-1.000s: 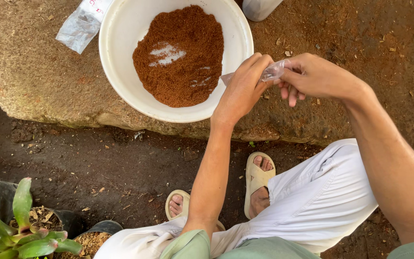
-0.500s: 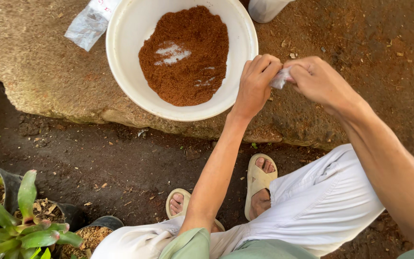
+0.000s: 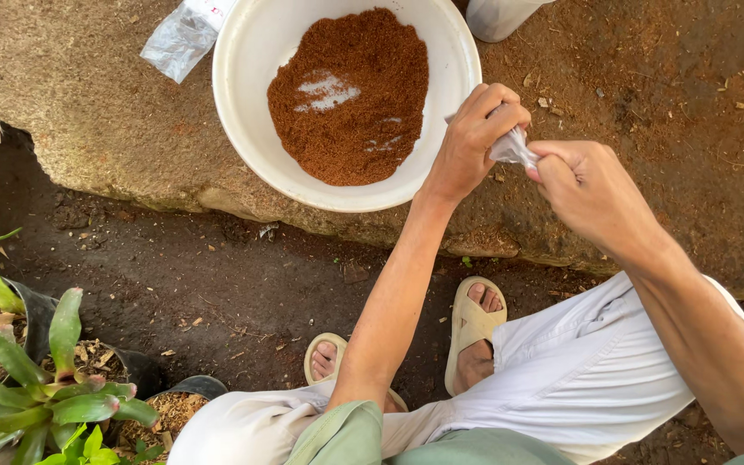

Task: The person fills small plastic bags with soil from a white bowl by hand and ties them closed with white string.

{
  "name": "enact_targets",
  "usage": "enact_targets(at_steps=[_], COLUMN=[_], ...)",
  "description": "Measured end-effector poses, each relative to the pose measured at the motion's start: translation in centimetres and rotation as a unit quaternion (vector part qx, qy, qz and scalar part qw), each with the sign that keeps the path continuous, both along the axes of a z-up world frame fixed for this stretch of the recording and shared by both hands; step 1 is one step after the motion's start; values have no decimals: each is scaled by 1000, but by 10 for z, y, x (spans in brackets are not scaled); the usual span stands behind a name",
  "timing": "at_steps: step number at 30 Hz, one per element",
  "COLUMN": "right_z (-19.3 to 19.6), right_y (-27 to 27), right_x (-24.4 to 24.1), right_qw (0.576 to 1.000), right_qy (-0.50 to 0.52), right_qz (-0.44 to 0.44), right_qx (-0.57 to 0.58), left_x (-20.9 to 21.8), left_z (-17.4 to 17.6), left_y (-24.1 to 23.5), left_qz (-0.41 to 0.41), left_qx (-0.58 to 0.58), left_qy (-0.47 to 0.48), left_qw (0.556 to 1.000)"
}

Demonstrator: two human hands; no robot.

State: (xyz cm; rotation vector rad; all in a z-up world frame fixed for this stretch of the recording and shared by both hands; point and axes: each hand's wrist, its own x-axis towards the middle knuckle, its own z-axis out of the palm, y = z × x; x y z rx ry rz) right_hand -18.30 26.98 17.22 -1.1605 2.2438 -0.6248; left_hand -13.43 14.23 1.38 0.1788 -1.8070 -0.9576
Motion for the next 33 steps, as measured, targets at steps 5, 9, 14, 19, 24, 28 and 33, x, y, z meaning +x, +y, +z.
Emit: enact_targets(at_steps=[5, 9, 14, 19, 24, 28, 33], right_z=[-4, 11, 7, -2, -14, -38, -67], right_y=[-9, -20, -27, -29, -27, -30, -42], right_x=[-19, -13, -10, -23, -33, -39, -46], right_qw=[999, 995, 991, 987, 989, 996, 995], right_qy=[-15, -81, -130, -151, -137, -76, -26], right_qz=[3, -41, -1, -38, 7, 45, 62], right_qx=[30, 37, 37, 40, 47, 4, -75], left_x=[-3, 8, 16, 18, 16, 21, 24], left_z=[-11, -1, 16, 18, 16, 10, 3], left_y=[6, 22, 20, 16, 14, 7, 4], left_qz=[19, 57, 110, 108, 105, 105, 96], left_qx=[36, 57, 71, 56, 17, 3, 6], left_qy=[-22, -38, 3, -9, 9, -15, -41], left_qw=[999, 996, 991, 993, 994, 994, 994])
